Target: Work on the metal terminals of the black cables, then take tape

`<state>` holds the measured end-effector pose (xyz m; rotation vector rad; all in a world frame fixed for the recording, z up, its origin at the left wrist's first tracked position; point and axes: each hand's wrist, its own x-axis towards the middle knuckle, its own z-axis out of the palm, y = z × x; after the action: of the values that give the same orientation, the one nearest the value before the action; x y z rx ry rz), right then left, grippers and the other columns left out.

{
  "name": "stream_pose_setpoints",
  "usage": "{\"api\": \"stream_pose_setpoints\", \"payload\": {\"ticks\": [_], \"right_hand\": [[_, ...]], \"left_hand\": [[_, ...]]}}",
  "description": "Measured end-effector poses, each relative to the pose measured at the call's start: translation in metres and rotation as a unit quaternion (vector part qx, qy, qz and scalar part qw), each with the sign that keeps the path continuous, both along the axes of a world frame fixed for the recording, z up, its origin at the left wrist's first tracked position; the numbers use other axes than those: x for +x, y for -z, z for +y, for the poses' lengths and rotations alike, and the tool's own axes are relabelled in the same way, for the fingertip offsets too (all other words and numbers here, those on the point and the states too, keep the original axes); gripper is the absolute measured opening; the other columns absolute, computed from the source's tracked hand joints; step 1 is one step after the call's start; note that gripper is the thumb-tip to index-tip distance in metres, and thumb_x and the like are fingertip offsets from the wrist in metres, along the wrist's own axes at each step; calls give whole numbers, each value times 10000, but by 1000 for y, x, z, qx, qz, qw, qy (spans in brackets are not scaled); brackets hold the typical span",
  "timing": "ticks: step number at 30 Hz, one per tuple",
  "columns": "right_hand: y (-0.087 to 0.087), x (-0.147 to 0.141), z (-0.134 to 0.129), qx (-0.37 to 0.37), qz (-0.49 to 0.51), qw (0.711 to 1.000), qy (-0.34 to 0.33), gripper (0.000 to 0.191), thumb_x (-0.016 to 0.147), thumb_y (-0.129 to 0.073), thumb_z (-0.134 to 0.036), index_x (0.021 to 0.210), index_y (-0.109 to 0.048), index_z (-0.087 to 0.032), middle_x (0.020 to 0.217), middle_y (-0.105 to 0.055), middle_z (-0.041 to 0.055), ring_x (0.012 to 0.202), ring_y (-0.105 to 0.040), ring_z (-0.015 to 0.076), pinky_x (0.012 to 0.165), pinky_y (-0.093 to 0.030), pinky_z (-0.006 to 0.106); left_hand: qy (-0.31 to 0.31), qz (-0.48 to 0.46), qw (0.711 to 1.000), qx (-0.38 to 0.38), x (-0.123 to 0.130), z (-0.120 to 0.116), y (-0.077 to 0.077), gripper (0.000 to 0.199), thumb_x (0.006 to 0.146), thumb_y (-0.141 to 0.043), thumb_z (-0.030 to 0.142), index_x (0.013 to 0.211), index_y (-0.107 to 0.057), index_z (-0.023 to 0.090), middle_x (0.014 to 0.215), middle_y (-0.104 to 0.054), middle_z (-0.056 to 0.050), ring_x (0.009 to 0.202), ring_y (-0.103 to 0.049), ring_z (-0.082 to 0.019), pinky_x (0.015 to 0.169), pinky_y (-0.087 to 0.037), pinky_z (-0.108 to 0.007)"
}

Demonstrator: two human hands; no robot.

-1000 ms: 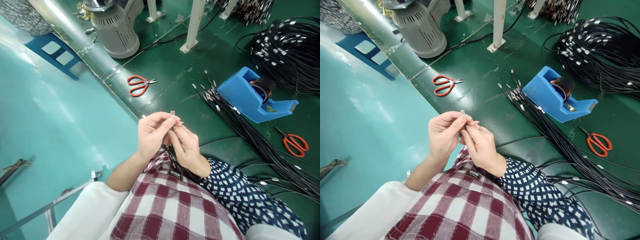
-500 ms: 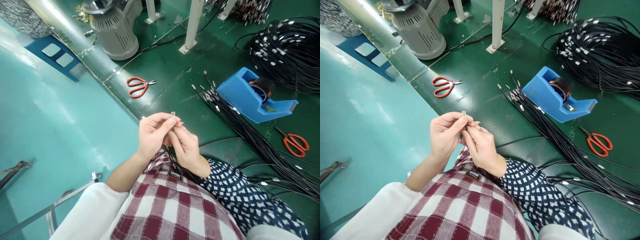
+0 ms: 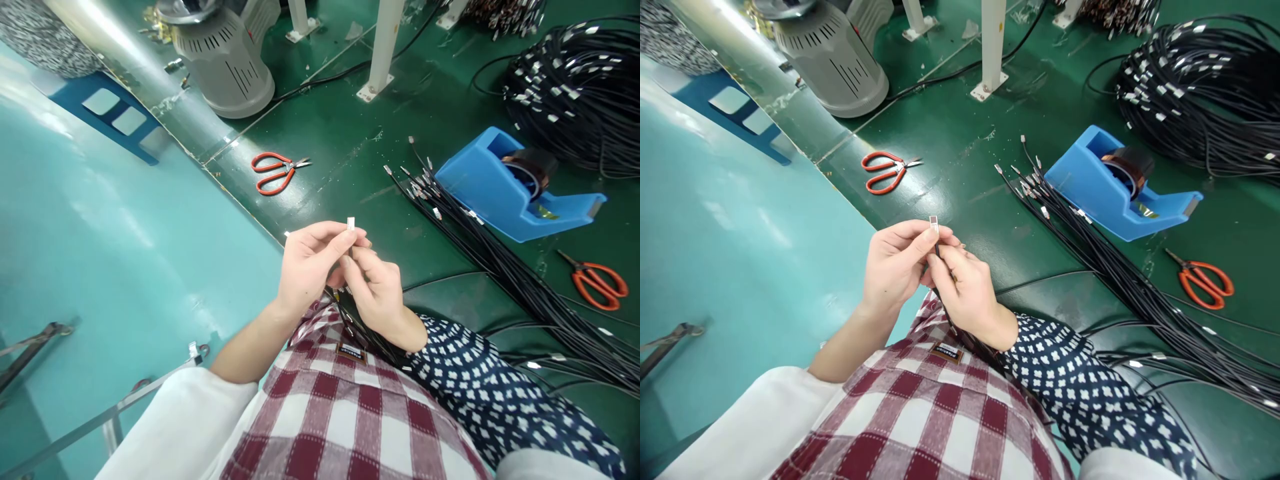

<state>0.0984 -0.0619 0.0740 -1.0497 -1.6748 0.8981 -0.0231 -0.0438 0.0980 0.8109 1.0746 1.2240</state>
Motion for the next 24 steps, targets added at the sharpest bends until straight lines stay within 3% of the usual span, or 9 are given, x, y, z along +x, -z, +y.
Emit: {"api": "stream_pose_setpoints", "payload": {"ticks": [7, 13, 18, 24], "right_hand": [[0, 1, 0, 27, -9, 1000, 11, 154, 993, -499, -183, 889, -611, -184, 731, -675, 13, 653, -627, 120, 660, -530, 250], [5, 1, 2, 110, -53, 992, 26, 130, 982, -501, -149, 928, -610, -196, 736, -680, 12, 658, -637, 134, 695, -552, 278], [9, 1, 2, 163, -83, 983, 18, 140, 971, -498, -119, 1040, -607, -172, 867, -732, 69, 733, -667, 169, 737, -553, 323], [9, 1, 2, 162, -92, 982, 14, 156, 985, -467, -123, 971, -611, -179, 752, -687, 38, 676, -636, 158, 713, -538, 321]], "left_hand": [[6, -11, 1000, 6, -2, -5, 0, 172, 811, -773, 342, 876, -791, 184, 840, -781, -84, 494, -599, -93, 355, -385, -164], [-3, 10, 1000, 3, 1, -7, -2, 173, 821, -761, 338, 844, -780, 168, 821, -776, -71, 587, -678, -129, 414, -477, -167], [-43, 9, 998, 49, 6, -10, 0, 153, 835, -749, 322, 788, -759, 177, 788, -762, -39, 692, -729, -165, 620, -610, -250], [-32, -22, 996, 74, 7, -8, 1, 108, 865, -721, 264, 812, -766, 180, 771, -741, -22, 708, -728, -159, 788, -636, -332]]}}
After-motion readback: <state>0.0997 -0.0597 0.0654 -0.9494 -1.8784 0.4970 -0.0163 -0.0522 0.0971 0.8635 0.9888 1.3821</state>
